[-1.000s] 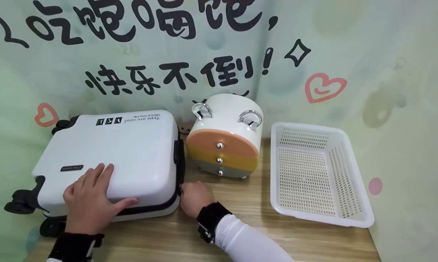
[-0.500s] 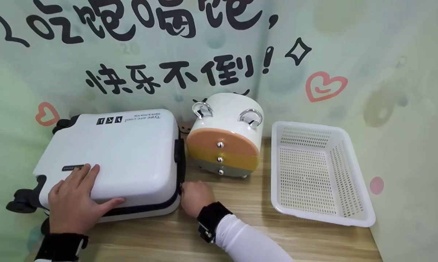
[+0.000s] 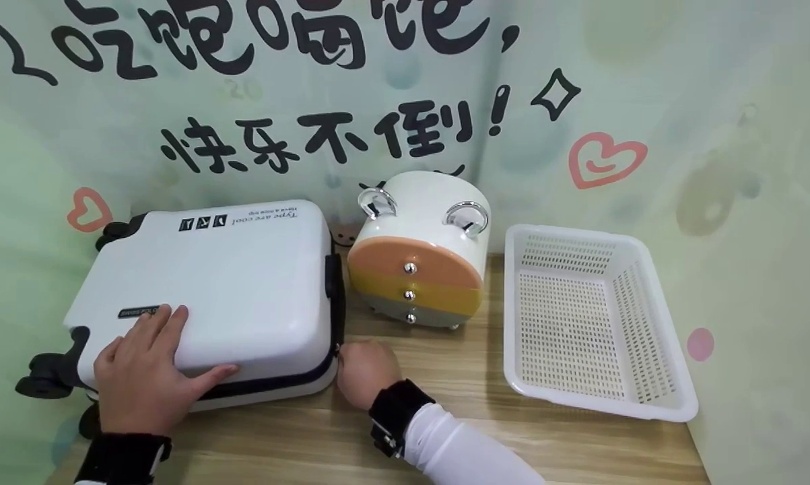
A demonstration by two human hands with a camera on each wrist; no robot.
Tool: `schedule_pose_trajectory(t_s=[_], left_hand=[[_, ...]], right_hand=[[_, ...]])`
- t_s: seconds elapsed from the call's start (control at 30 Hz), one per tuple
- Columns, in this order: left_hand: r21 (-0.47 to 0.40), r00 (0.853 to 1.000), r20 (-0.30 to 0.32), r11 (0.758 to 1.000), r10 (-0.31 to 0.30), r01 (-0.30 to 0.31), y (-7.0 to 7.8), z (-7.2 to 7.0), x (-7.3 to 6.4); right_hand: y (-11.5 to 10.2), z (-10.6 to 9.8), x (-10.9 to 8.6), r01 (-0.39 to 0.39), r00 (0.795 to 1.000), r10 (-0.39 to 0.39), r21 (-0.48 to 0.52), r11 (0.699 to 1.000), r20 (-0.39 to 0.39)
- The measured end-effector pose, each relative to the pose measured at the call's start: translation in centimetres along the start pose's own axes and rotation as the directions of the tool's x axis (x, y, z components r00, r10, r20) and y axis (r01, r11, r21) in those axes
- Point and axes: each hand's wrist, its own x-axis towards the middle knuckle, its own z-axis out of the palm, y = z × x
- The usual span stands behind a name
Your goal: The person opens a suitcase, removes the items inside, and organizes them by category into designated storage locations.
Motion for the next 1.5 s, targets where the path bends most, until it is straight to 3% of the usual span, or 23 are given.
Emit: schedule_pose_trajectory(t_s=[0.4,0.87,1.07,1.27,1.5], left_hand=[[0.015,0.999,0.032,0.999,-0.037,0.036,0.7,-0.2,-0.1],[0.013,0.998,0.028,0.999,-0.053,0.052,0.8,-0.2,-0.4],[0.027,0.998,0.014,0.997,-0.066,0.066,1.3,-0.1,-0.3],[0.060,0.995,0.003,0.993,-0.103,0.103,1.9,0.5,-0.4],[0.080,0.996,-0.049,0.994,-0.074,0.078,2.0,1.0,-0.5]], right_hand=[[-0.7,-0.2,-1.0,0.026,1.000,-0.026,-0.013,1.000,-0.010],[-1.0,0.1,-1.5,0.037,0.999,-0.036,0.043,0.998,-0.021],[-0.9,0.3,-0.8,-0.018,1.000,0.020,0.083,0.996,-0.024],[-0.4,0.4,0.0,-0.047,0.998,0.049,0.049,0.998,-0.040],[-0.7,0.4,-0.5,-0.016,0.998,0.019,0.056,0.998,-0.059]])
